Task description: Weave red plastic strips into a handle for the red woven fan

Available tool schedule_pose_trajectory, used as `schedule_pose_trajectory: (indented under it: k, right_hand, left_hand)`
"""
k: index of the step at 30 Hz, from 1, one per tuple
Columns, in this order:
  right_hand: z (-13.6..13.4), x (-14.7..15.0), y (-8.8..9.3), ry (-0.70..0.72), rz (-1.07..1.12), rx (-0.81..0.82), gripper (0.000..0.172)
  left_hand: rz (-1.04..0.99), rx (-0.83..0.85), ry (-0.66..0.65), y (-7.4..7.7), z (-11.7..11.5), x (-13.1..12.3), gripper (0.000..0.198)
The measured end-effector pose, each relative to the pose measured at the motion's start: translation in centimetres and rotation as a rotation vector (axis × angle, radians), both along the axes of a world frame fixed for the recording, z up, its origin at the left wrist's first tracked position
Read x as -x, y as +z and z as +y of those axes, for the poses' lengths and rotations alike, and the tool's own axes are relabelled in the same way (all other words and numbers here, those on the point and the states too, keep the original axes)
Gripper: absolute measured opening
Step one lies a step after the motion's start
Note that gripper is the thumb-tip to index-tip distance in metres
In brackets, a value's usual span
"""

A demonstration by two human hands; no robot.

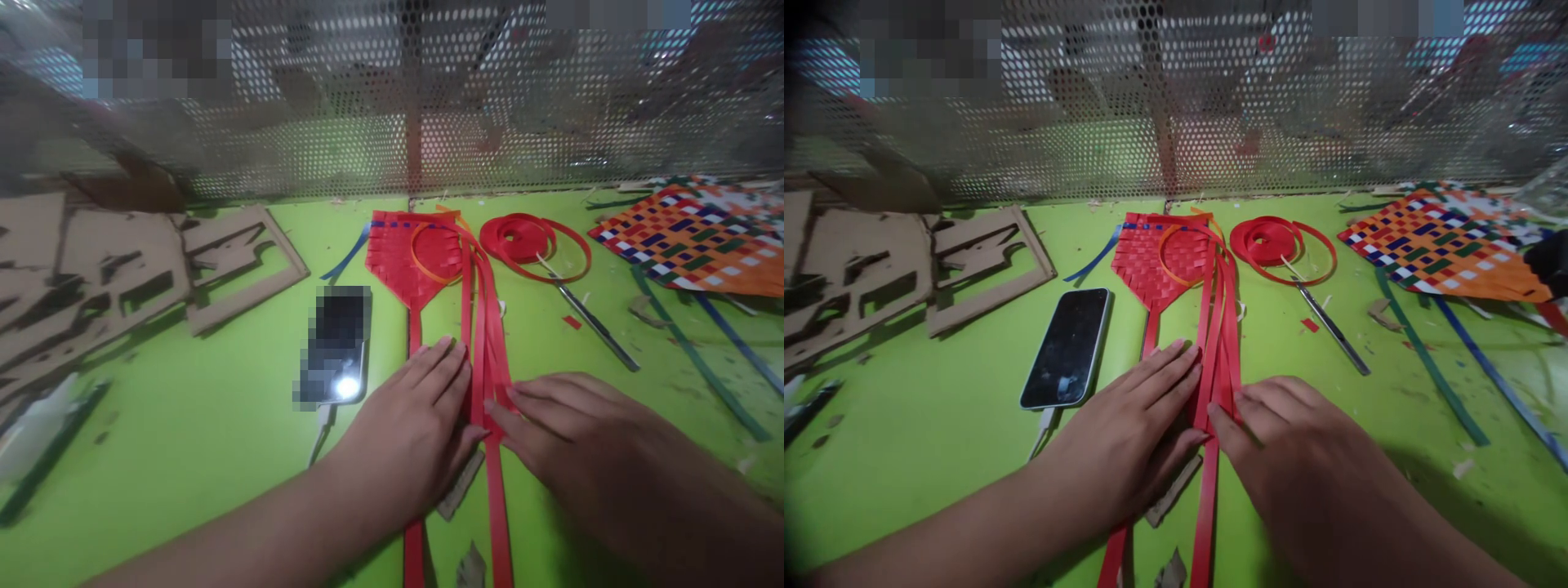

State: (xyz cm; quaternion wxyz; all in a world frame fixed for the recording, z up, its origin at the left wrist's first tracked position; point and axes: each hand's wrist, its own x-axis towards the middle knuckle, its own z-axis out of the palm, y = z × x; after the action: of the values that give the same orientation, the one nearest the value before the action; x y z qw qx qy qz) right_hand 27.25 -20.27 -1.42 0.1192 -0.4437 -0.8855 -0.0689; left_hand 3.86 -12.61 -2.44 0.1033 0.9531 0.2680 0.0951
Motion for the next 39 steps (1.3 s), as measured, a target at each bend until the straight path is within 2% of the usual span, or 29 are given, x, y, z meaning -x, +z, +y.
schedule_pose_trajectory:
  k: [3, 5, 8, 12, 17, 28, 34, 39]
  right_hand:
    - [0.6, 0.4, 0.9, -0.019, -0.015, 0.039, 0.02]
    - [0.9, 0.8, 1.5, -0.075, 0.005, 0.021, 0.017]
    - [0.9, 1.1, 1.6, -0.113, 0.051, 0.008, 0.025]
    - [0.1, 0.6, 0.0, -0.044, 0.016, 0.046, 0.042]
    - [-0.8, -0.1, -1.4, -0.033, -0.056, 0.066, 0.047]
    - [-1.6, 0.2, -1.1, 0.002, -0.083, 0.092, 0.054]
    - [-1.1, -1.0, -2.2, 0.082, -0.1, 0.004, 0.06]
    - [-0.7, -1.5, -2.0, 0.061, -0.104, 0.055, 0.065]
  left_hand:
    - [-0.029, 0.001, 0.012, -0.1, 0.0, 0.0, 0.062]
    - [-0.06, 0.005, 0.011, -0.1, 0.0, 0.0, 0.061]
    - [-0.105, 0.005, -0.011, 0.1, 0.2, -0.1, 0.056]
    - [-0.16, -0.019, -0.08, 0.2, 0.5, -0.1, 0.045]
    - [-0.157, 0.009, -0.144, 0.1, 0.5, 0.0, 0.042]
    - [-0.162, 0.048, -0.094, 0.2, 0.3, 0.1, 0.045]
    - [-0.148, 0.036, -0.087, 0.4, 0.1, 0.1, 0.046]
    - [-0.134, 0.053, -0.108, 0.5, 0.2, 0.2, 0.045]
